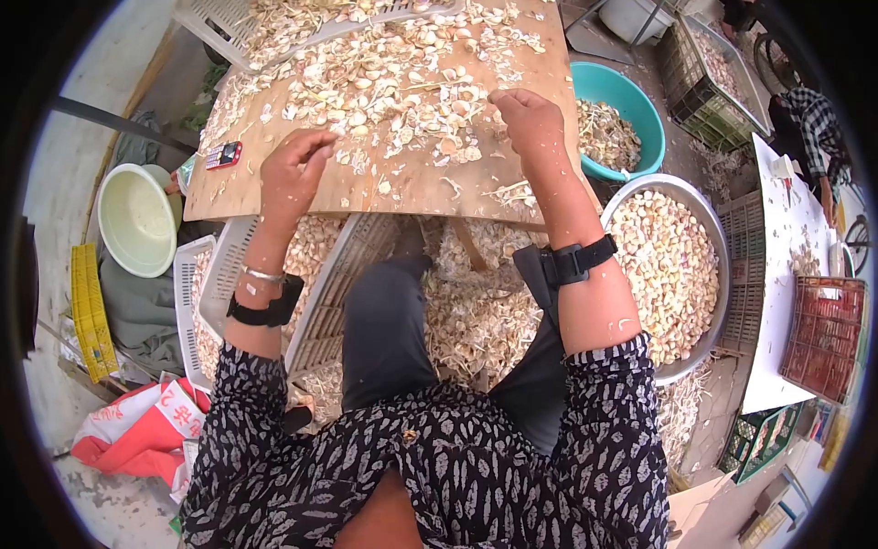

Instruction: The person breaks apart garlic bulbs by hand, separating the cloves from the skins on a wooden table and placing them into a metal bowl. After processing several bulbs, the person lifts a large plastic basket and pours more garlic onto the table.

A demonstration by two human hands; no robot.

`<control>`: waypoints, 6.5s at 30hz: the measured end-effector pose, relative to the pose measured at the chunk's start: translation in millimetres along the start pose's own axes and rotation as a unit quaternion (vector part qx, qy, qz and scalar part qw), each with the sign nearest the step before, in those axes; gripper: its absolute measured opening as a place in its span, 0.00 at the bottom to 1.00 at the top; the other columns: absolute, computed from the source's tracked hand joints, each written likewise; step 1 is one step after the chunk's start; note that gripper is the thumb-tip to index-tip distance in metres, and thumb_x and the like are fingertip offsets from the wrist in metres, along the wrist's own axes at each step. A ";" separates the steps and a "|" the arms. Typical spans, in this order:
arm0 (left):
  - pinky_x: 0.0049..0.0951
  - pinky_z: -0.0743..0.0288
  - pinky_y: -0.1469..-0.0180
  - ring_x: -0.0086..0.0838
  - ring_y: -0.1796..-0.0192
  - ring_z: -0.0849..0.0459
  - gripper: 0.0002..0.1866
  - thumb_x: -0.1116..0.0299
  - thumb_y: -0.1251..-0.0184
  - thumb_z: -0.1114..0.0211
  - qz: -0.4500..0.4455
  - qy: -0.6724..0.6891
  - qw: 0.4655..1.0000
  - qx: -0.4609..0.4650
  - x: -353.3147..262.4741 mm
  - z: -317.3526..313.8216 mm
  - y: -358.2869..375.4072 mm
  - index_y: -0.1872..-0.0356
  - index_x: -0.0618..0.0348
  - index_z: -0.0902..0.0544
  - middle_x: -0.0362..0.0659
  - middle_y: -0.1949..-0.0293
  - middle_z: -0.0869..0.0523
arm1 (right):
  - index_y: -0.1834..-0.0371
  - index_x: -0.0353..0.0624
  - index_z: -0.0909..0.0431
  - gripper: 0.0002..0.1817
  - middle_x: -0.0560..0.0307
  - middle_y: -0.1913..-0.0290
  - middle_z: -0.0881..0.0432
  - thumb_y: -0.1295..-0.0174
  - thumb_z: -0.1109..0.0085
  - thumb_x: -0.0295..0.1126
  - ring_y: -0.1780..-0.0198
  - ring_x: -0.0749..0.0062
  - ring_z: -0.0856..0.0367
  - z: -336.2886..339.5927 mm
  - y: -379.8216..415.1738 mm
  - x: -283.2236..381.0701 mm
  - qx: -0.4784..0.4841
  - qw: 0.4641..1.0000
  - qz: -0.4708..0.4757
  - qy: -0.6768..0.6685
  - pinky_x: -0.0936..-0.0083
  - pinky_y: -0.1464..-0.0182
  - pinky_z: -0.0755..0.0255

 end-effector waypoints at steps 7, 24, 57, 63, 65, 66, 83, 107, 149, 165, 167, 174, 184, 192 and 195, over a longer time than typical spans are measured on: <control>0.38 0.26 0.55 0.43 0.57 0.21 0.08 0.72 0.43 0.38 -0.241 -0.130 0.935 0.224 -14.7 -167.4 -99.1 0.61 0.59 0.19 0.47 0.63 0.18 | 0.61 0.39 0.21 0.09 0.71 0.79 0.35 0.39 0.45 0.32 0.82 0.87 0.44 1.0 -14.4 -2.7 -0.039 0.977 -0.083 -0.192 0.85 0.82 0.52; 0.25 0.25 0.64 0.28 0.65 0.23 0.09 0.73 0.37 0.38 -0.269 0.442 0.855 0.031 -176.1 11.8 11.2 0.58 0.61 0.26 0.47 0.61 0.21 | 0.59 0.38 0.24 0.09 0.71 0.79 0.38 0.38 0.47 0.32 0.82 0.87 0.46 13.9 -17.7 -4.3 -0.046 0.971 -0.089 -0.219 0.86 0.82 0.54; 0.25 0.25 0.59 0.30 0.62 0.18 0.10 0.73 0.44 0.33 -0.074 0.132 0.986 0.066 -76.4 -97.9 -99.3 0.59 0.59 0.16 0.44 0.63 0.16 | 0.58 0.41 0.30 0.14 0.59 0.70 0.29 0.32 0.49 0.42 0.76 0.78 0.33 -15.0 24.9 6.8 0.062 0.831 -0.161 -0.530 0.88 0.81 0.41; 0.42 0.26 0.56 0.46 0.59 0.20 0.06 0.69 0.47 0.35 -0.203 -0.200 0.948 0.141 -18.9 -206.9 -146.4 0.69 0.60 0.18 0.50 0.67 0.20 | 0.59 0.42 0.30 0.09 0.57 0.68 0.27 0.34 0.46 0.36 0.75 0.79 0.31 4.2 -2.0 -7.5 0.001 0.827 -0.151 -0.542 0.90 0.82 0.41; 0.42 0.26 0.56 0.47 0.59 0.20 0.07 0.69 0.47 0.35 -0.218 -0.186 0.948 0.142 -18.9 -212.5 -143.6 0.67 0.59 0.19 0.50 0.67 0.20 | 0.59 0.40 0.28 0.10 0.57 0.67 0.25 0.35 0.44 0.34 0.73 0.79 0.27 10.1 -2.3 3.1 -0.084 0.847 -0.153 -0.503 0.89 0.81 0.37; 0.41 0.26 0.56 0.47 0.59 0.20 0.08 0.69 0.47 0.34 -0.230 -0.174 0.947 0.142 -17.4 -214.6 -140.4 0.66 0.58 0.19 0.50 0.66 0.19 | 0.59 0.40 0.28 0.10 0.57 0.67 0.25 0.35 0.44 0.34 0.73 0.79 0.27 13.1 -5.6 -1.2 -0.087 0.846 -0.153 -0.503 0.89 0.81 0.37; 0.24 0.29 0.67 0.22 0.74 0.24 0.10 0.69 0.40 0.37 -0.016 0.040 0.984 0.173 -56.4 -132.8 -68.4 0.58 0.58 0.17 0.45 0.75 0.18 | 0.68 0.44 0.21 0.07 0.51 0.71 0.21 0.38 0.48 0.33 0.68 0.52 0.21 -25.4 15.8 14.5 -0.106 0.842 0.364 0.383 0.61 0.66 0.27; 0.13 0.37 0.72 0.10 0.74 0.33 0.12 0.69 0.34 0.39 0.105 0.433 0.891 0.087 -66.9 -111.7 -36.1 0.52 0.63 0.20 0.30 0.75 0.24 | 0.66 0.39 0.19 0.08 0.69 0.79 0.26 0.40 0.38 0.32 0.83 0.90 0.36 -23.0 21.9 17.8 0.074 0.985 0.020 -0.156 0.90 0.83 0.46; 0.17 0.28 0.69 0.14 0.72 0.25 0.14 0.71 0.34 0.42 -0.060 0.288 0.955 0.036 -102.2 -108.4 -53.5 0.48 0.59 0.21 0.36 0.70 0.16 | 0.55 0.38 0.21 0.11 0.66 0.76 0.25 0.37 0.41 0.31 0.82 0.87 0.38 -4.4 23.7 27.9 0.093 0.955 0.064 -0.273 0.89 0.82 0.49; 0.16 0.43 0.74 0.15 0.77 0.39 0.10 0.69 0.28 0.48 0.024 0.595 0.803 0.032 -136.4 -75.3 -53.4 0.53 0.64 0.26 0.36 0.78 0.30 | 0.70 0.42 0.25 0.04 0.66 0.79 0.29 0.40 0.42 0.30 0.83 0.83 0.37 -28.0 15.2 -3.7 0.013 0.942 -0.105 -0.319 0.84 0.84 0.47; 0.16 0.45 0.75 0.14 0.77 0.40 0.11 0.71 0.28 0.48 -0.077 0.557 0.827 0.006 -183.9 -58.0 -54.6 0.52 0.67 0.25 0.34 0.80 0.32 | 0.71 0.43 0.26 0.05 0.65 0.79 0.28 0.41 0.41 0.30 0.84 0.82 0.36 -23.9 23.8 7.3 0.013 0.945 -0.108 -0.308 0.83 0.85 0.46; 0.39 0.28 0.48 0.45 0.44 0.25 0.18 0.55 0.49 0.29 -0.286 0.259 0.918 0.093 -255.3 -163.8 -47.5 0.58 0.50 0.15 0.54 0.48 0.25 | 0.61 0.39 0.26 0.08 0.65 0.74 0.32 0.36 0.44 0.33 0.79 0.85 0.39 -18.6 8.5 -4.2 0.045 0.930 -0.117 -0.346 0.88 0.81 0.49; 0.28 0.23 0.60 0.28 0.64 0.17 0.10 0.75 0.41 0.39 -0.059 0.011 0.993 0.103 58.8 -128.2 -155.4 0.58 0.59 0.17 0.43 0.63 0.15 | 0.57 0.40 0.28 0.09 0.64 0.75 0.30 0.36 0.46 0.31 0.81 0.83 0.40 31.5 -12.7 -9.8 -0.075 0.916 -0.079 -0.386 0.85 0.82 0.48; 0.40 0.27 0.54 0.46 0.57 0.21 0.08 0.73 0.43 0.42 -0.213 -0.162 0.948 0.169 63.0 -145.6 -146.6 0.62 0.62 0.21 0.51 0.63 0.22 | 0.59 0.40 0.26 0.08 0.64 0.75 0.30 0.36 0.46 0.32 0.80 0.82 0.39 4.0 -11.2 -6.2 -0.050 0.923 -0.090 -0.371 0.85 0.82 0.48; 0.41 0.27 0.54 0.47 0.57 0.21 0.09 0.72 0.44 0.42 -0.193 -0.165 0.952 0.168 65.7 -141.3 -147.2 0.63 0.63 0.22 0.52 0.61 0.22 | 0.59 0.40 0.26 0.08 0.64 0.74 0.30 0.36 0.45 0.32 0.79 0.82 0.39 1.7 -10.5 -5.2 -0.049 0.922 -0.087 -0.374 0.85 0.82 0.49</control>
Point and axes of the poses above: each hand's wrist, its own y-axis away from the middle knuckle, its own z-axis out of the back of the hand, x = y × z, the point moved 3 cm from there along -y, towards the middle knuckle
